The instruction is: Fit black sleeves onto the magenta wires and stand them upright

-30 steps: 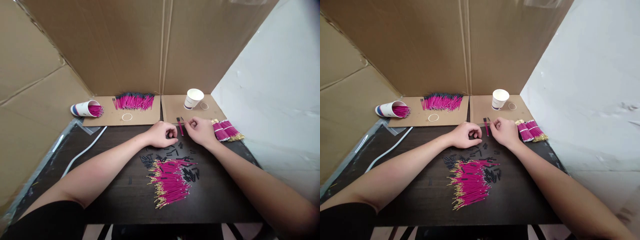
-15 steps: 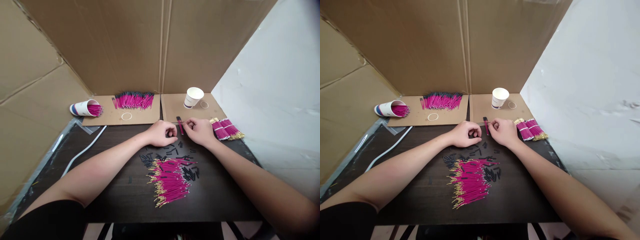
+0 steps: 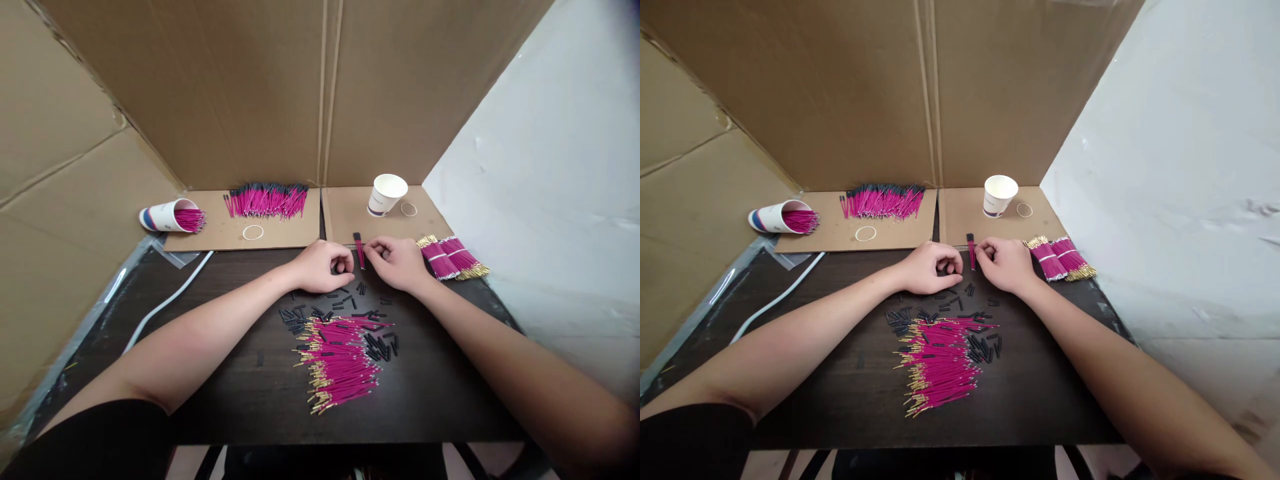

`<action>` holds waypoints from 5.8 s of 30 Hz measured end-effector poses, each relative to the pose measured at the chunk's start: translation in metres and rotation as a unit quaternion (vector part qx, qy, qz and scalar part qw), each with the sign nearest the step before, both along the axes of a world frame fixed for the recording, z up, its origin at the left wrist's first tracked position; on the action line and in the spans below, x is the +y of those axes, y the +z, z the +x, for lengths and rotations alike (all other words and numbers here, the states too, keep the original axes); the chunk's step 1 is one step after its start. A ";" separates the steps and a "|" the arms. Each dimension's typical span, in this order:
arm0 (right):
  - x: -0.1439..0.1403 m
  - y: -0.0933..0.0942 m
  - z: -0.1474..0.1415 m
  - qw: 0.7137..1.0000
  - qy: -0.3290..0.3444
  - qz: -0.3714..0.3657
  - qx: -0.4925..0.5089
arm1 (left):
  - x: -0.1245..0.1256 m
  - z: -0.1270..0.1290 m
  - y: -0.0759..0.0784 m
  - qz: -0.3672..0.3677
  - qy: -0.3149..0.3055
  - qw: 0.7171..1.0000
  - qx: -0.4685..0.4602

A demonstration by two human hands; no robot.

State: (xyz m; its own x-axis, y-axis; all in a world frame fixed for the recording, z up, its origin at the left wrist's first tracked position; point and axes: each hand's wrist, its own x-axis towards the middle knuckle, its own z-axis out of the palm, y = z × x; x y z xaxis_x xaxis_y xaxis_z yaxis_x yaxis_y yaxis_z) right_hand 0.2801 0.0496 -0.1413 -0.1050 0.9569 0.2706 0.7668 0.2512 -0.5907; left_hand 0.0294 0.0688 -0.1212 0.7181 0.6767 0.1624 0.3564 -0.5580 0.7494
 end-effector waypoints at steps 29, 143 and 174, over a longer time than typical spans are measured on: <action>0.000 0.009 -0.002 0.992 0.004 -0.013 -0.122 | 0.001 -0.001 -0.002 0.009 -0.001 1.000 -0.008; -0.001 0.011 -0.001 0.946 0.133 -0.109 0.276 | 0.010 0.006 -0.006 -0.225 0.119 0.952 -0.170; -0.001 0.015 -0.005 0.938 0.002 -0.111 0.329 | 0.003 0.003 0.001 -0.129 0.031 0.986 -0.105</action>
State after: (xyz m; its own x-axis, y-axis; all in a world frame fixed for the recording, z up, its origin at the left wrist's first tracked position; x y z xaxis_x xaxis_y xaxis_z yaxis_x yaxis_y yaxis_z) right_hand 0.2755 0.0489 -0.1264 0.0099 0.9973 0.0721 0.2180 0.0682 -0.9736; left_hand 0.0322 0.0721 -0.1203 0.6425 0.7570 0.1189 0.2069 -0.3207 0.9243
